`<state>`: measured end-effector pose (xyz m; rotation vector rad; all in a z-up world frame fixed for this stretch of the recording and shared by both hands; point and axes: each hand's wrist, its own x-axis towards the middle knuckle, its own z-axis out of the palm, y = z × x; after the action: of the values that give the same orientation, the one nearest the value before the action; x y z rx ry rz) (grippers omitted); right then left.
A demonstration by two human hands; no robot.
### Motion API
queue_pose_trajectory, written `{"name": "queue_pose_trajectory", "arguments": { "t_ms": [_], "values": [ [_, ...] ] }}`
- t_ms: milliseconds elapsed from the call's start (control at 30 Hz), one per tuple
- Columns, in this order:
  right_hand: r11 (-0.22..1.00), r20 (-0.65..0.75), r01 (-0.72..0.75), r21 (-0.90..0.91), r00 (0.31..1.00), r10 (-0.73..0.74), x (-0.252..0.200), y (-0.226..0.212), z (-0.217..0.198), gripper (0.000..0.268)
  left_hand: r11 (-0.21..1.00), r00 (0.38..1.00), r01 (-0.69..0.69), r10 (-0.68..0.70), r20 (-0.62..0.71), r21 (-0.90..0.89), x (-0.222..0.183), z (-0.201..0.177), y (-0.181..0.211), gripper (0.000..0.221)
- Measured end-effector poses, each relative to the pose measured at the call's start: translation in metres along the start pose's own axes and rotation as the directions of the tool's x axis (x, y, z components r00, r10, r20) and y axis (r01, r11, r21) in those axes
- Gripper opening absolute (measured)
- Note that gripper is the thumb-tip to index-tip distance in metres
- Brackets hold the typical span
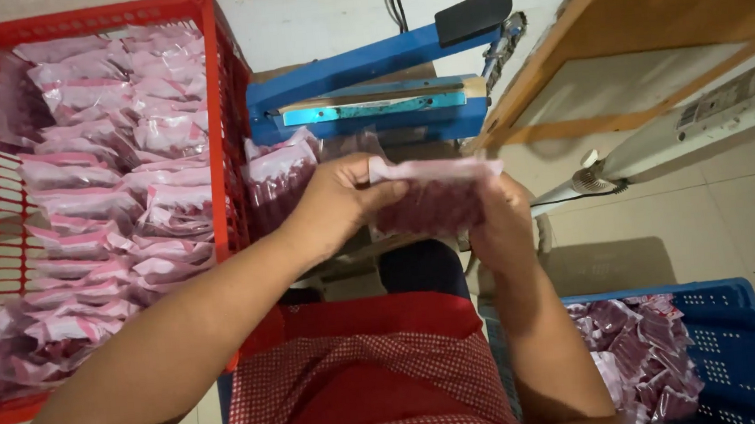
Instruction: Sealing small plastic food pouches using a manual heat sealer and organizing them into a crate.
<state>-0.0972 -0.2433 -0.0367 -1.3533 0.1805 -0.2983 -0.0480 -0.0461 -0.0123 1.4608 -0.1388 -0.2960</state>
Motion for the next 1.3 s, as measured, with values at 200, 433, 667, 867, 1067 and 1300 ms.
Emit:
{"name": "queue_pose_trajectory", "arguments": {
  "t_ms": [200,433,667,867,1067,1300],
  "values": [
    [0.514,0.558,-0.606,0.607,0.786,0.266,-0.012,0.019,0.001,0.021,0.976,0.975,0.211,-0.214,-0.059,-0.06,0.007,0.008,-0.011,0.016],
    [0.668,0.455,-0.477,0.571,0.861,0.227,0.008,0.067,0.009,0.046,0.907,0.897,0.376,-0.408,-0.171,-0.192,0.037,0.007,-0.012,0.027],
    [0.712,0.364,-0.573,0.406,0.816,0.449,0.074,0.04,0.039,0.04,0.904,0.84,0.358,-0.421,-0.341,-0.235,0.098,-0.031,-0.027,0.013],
    [0.577,0.42,-0.693,0.432,0.721,0.551,0.136,0.111,0.036,0.039,0.9,0.814,0.379,-0.436,-0.384,-0.216,0.116,-0.042,-0.023,0.025],
    [0.57,0.404,-0.735,0.366,0.678,0.614,0.142,0.114,0.032,0.042,0.701,0.944,0.282,-0.079,-0.321,0.656,0.099,-0.072,-0.037,0.024],
    [0.642,0.409,-0.728,0.239,0.675,0.614,0.135,0.081,0.037,0.033,0.438,0.798,-0.424,0.595,0.098,0.793,0.145,-0.028,0.05,0.017]
  ]
}}
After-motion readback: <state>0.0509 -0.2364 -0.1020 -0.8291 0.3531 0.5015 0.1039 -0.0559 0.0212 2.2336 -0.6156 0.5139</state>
